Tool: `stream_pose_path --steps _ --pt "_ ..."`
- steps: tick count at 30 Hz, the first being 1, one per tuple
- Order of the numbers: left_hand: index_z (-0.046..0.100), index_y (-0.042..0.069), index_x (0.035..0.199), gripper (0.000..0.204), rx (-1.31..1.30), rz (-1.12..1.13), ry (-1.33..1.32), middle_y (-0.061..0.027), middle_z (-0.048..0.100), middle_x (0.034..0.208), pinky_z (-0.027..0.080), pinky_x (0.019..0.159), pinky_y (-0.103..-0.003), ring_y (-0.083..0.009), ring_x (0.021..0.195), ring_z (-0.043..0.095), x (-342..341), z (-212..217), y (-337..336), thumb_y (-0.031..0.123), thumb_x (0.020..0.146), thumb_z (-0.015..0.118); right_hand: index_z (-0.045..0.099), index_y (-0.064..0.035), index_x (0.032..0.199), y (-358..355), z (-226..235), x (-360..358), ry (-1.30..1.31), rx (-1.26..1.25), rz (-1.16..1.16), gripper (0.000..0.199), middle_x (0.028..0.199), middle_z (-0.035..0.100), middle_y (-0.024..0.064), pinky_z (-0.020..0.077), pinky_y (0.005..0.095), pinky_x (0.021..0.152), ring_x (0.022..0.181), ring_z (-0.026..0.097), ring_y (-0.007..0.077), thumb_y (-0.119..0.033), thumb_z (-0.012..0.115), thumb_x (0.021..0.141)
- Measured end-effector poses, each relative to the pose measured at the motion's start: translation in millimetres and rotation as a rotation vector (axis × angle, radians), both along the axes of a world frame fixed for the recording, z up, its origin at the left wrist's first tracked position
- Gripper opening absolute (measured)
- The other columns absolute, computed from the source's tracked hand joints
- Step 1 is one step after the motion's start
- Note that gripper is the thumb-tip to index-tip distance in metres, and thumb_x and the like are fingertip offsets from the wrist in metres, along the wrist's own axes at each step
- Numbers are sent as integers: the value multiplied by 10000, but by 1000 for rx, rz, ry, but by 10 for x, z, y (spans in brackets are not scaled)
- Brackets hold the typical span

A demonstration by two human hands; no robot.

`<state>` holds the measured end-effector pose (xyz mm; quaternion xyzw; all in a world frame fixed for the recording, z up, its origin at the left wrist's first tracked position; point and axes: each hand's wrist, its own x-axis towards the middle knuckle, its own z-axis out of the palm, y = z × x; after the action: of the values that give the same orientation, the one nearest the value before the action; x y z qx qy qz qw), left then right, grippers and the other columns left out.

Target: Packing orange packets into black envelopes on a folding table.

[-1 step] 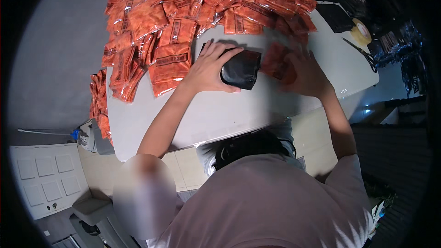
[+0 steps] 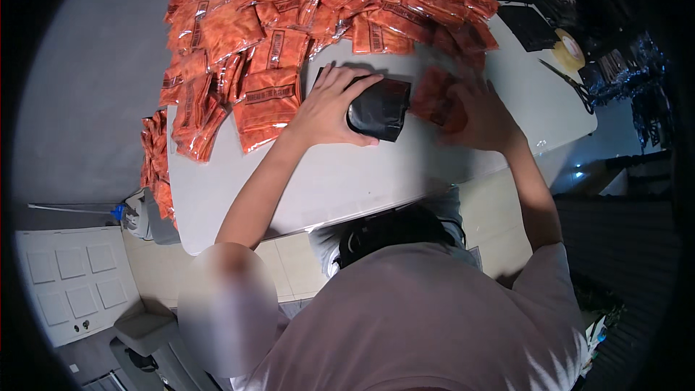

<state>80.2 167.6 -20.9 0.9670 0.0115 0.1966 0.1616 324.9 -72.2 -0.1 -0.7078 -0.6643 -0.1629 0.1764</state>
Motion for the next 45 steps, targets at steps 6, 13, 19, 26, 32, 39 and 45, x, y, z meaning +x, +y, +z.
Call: stream_pose_path --steps 6,13,19,26,32,39,45 --pt "552 104 1497 1120 5 15 -29 -130 552 1458 307 1220 -566 -399 1348 498 -35 -1 -5 562 551 938 658 -40 1164 -9 212 161 512 -247 77 568 1122 718 133 570 378 927 1081 716 312 -248 943 719" --pt "550 100 1497 1107 -47 14 -15 -135 551 1457 334 1203 -533 -396 1355 496 -6 23 -42 550 565 944 724 -41 1043 24 388 375 460 -462 24 376 984 749 103 570 352 798 876 714 242 -202 919 765" --pt "540 113 1506 1085 -30 30 -26 -141 541 1449 333 1197 -553 -391 1348 505 51 4 -111 525 588 946 738 -23 991 -112 180 408 503 -242 -33 295 1055 728 147 563 378 833 995 676 266 -127 887 759" --pt "562 124 1490 1048 -47 107 -11 -147 559 1359 355 1171 -553 -388 1303 522 84 65 -160 499 592 951 725 -66 1058 -124 -77 347 248 -8 60 387 1257 648 117 475 490 1072 1184 594 366 -158 868 711" --pt "627 131 1414 951 45 132 29 -140 565 1268 382 1140 -547 -371 1191 542 171 72 -134 478 589 949 706 -83 1081 -126 -121 236 123 -87 59 319 1369 616 120 367 544 1191 1365 477 371 -189 816 802" --pt "618 143 1399 922 -19 155 111 -168 570 1411 259 1253 -651 -408 1383 521 189 83 -113 496 613 946 704 -77 1287 -92 104 313 1053 -125 95 413 1241 727 130 561 399 1022 1209 686 244 -109 803 887" --pt "600 140 1422 944 -69 128 138 -181 583 1439 233 1261 -671 -406 1405 522 249 149 -140 498 619 944 734 -109 1318 -45 130 447 845 -76 264 513 1202 733 103 572 379 978 1108 704 233 -26 844 824"
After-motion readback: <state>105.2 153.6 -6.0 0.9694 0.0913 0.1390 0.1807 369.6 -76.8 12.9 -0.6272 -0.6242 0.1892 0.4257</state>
